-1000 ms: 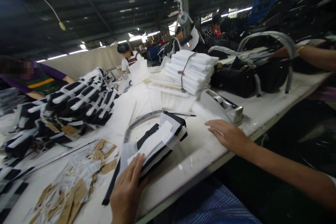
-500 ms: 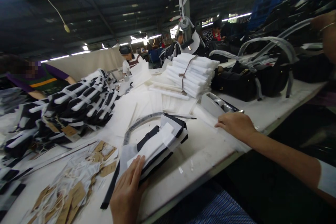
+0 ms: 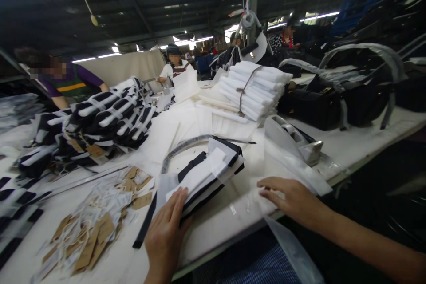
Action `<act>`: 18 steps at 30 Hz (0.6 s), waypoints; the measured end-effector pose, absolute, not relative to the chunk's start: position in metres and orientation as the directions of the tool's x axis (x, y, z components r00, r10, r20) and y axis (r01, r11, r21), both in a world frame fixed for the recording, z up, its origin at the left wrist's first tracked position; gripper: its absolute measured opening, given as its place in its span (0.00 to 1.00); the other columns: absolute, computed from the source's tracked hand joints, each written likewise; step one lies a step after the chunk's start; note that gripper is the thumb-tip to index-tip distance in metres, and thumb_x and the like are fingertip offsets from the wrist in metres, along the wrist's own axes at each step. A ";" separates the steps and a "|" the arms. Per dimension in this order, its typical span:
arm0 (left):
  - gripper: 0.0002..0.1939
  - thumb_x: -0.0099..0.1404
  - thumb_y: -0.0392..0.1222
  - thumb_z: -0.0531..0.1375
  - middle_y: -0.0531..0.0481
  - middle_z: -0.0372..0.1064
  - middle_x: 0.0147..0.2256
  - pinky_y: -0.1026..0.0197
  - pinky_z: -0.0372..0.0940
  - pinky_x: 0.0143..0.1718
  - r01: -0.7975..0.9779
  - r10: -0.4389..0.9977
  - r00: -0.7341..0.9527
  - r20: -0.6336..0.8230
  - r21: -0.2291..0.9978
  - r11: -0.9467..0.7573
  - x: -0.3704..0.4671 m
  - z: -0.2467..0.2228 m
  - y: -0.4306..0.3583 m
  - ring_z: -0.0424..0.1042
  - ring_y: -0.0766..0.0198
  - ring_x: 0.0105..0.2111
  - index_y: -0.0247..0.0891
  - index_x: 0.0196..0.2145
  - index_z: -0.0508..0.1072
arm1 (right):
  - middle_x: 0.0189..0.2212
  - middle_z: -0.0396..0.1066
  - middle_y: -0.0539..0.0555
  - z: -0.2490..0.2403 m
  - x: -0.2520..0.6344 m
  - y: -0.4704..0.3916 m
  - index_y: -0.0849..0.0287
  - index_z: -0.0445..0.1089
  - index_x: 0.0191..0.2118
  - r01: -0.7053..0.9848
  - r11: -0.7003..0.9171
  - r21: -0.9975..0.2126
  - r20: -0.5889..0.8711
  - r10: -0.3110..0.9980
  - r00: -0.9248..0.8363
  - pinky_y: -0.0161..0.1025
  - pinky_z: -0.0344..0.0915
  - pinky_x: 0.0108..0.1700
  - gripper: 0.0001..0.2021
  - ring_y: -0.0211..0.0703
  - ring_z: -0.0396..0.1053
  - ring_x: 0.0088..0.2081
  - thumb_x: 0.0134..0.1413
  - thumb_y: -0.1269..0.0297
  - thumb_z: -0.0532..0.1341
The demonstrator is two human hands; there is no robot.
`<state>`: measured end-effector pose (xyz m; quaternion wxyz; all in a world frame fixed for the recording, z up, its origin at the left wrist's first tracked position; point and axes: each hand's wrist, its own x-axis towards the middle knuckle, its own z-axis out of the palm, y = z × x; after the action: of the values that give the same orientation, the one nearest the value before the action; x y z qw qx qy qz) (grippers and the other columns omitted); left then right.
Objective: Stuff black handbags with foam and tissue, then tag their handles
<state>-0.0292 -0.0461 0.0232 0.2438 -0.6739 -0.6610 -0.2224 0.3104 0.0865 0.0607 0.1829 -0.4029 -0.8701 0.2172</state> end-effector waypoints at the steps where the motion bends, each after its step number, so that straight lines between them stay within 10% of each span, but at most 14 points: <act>1: 0.35 0.71 0.38 0.56 0.50 0.67 0.60 0.55 0.67 0.52 1.000 0.778 0.025 0.628 -0.030 -0.007 -0.029 0.023 -0.046 0.72 0.54 0.53 0.50 0.70 0.47 | 0.54 0.73 0.60 0.056 0.309 0.095 0.58 0.73 0.54 0.639 0.573 -0.513 0.195 0.803 -0.564 0.50 0.66 0.59 0.21 0.53 0.71 0.55 0.67 0.51 0.53; 9: 0.34 0.68 0.36 0.58 0.48 0.69 0.58 0.56 0.68 0.51 0.996 0.752 -0.089 0.653 0.053 0.072 -0.029 0.018 -0.050 0.73 0.54 0.52 0.47 0.69 0.53 | 0.68 0.49 0.71 0.011 0.257 0.109 0.66 0.58 0.67 0.516 0.787 -0.338 0.142 0.585 -0.799 0.63 0.47 0.67 0.39 0.65 0.46 0.69 0.60 0.42 0.58; 14: 0.40 0.64 0.32 0.63 0.49 0.71 0.57 0.57 0.68 0.51 0.982 0.723 -0.186 0.665 0.142 0.122 -0.026 0.018 -0.048 0.74 0.53 0.51 0.48 0.68 0.53 | 0.69 0.49 0.63 0.034 0.212 0.099 0.58 0.54 0.69 0.040 0.899 -0.435 0.129 0.106 -0.986 0.53 0.41 0.71 0.36 0.54 0.46 0.70 0.62 0.43 0.57; 18: 0.41 0.61 0.30 0.65 0.48 0.70 0.57 0.56 0.68 0.51 0.982 0.708 -0.186 0.681 0.152 0.112 -0.022 0.018 -0.044 0.74 0.53 0.51 0.46 0.67 0.56 | 0.62 0.65 0.55 0.038 0.169 0.123 0.54 0.67 0.62 -0.089 0.927 -0.365 0.294 0.024 -0.955 0.46 0.51 0.68 0.27 0.51 0.59 0.65 0.61 0.50 0.62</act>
<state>-0.0217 -0.0439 0.0180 0.2287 -0.5954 -0.7097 -0.2992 0.1685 0.1229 0.0383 0.1483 0.0165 -0.9703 0.1905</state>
